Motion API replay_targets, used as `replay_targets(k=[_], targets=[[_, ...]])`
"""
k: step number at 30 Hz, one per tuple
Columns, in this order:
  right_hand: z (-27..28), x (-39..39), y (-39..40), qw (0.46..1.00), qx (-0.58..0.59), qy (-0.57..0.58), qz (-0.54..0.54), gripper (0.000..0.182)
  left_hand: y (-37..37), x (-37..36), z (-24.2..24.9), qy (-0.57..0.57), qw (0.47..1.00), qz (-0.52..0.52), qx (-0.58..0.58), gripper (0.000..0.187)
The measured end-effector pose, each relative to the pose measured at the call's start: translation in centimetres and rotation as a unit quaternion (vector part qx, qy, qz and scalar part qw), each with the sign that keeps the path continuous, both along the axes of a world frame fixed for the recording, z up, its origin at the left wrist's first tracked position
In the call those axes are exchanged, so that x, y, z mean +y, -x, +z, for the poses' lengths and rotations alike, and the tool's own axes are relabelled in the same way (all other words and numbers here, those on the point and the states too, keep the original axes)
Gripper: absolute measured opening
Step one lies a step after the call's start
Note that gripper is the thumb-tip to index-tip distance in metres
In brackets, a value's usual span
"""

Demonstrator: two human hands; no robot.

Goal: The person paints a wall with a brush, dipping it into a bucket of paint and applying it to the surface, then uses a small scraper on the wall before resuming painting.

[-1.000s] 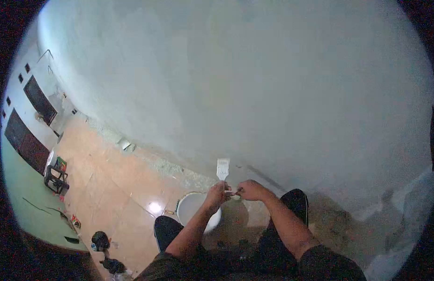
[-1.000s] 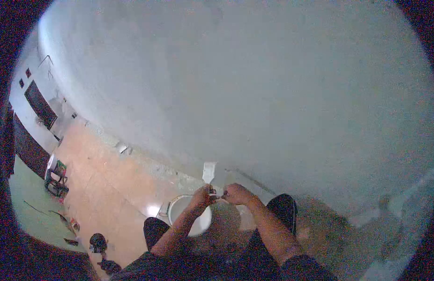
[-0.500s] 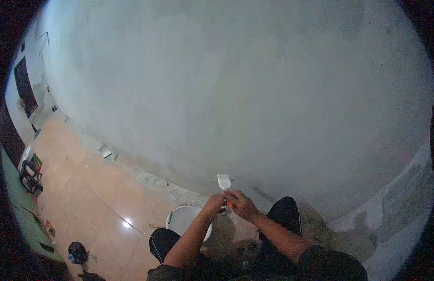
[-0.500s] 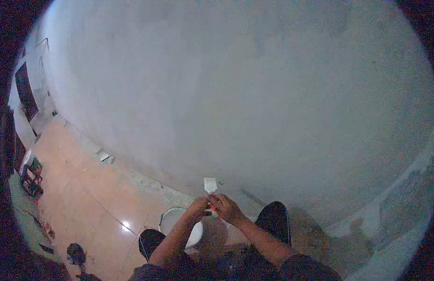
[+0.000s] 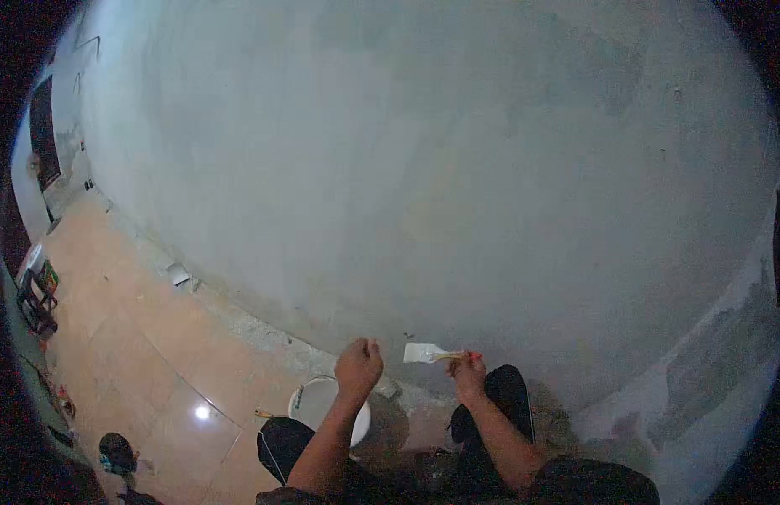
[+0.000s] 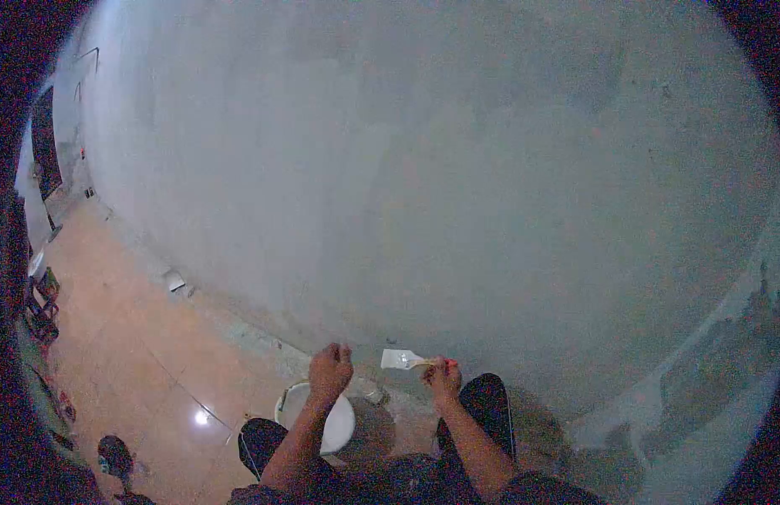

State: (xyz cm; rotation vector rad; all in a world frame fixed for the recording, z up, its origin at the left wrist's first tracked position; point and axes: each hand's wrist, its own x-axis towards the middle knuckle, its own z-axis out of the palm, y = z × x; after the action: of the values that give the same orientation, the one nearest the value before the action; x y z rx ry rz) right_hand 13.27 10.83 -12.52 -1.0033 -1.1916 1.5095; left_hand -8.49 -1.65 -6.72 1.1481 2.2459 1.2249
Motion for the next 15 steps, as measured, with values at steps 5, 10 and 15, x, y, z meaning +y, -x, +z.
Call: replay_targets(k=[5,10,15], targets=[[1.9,0.4,-0.9,0.991,0.132,0.000,0.011,0.025,1.2,-0.8,1.9,-0.184,0.974,0.132,0.014,0.027],[10.6,1.4,-1.0,0.987,0.115,-0.107,0.025,0.031,0.1,-0.6,3.5,-0.197,0.973,0.120,0.027,0.028],[21.4,0.6,0.0,0.951,-0.126,-0.261,0.109,0.030,0.1,-0.2,2.9,-0.207,0.973,0.081,-0.054,0.030]])
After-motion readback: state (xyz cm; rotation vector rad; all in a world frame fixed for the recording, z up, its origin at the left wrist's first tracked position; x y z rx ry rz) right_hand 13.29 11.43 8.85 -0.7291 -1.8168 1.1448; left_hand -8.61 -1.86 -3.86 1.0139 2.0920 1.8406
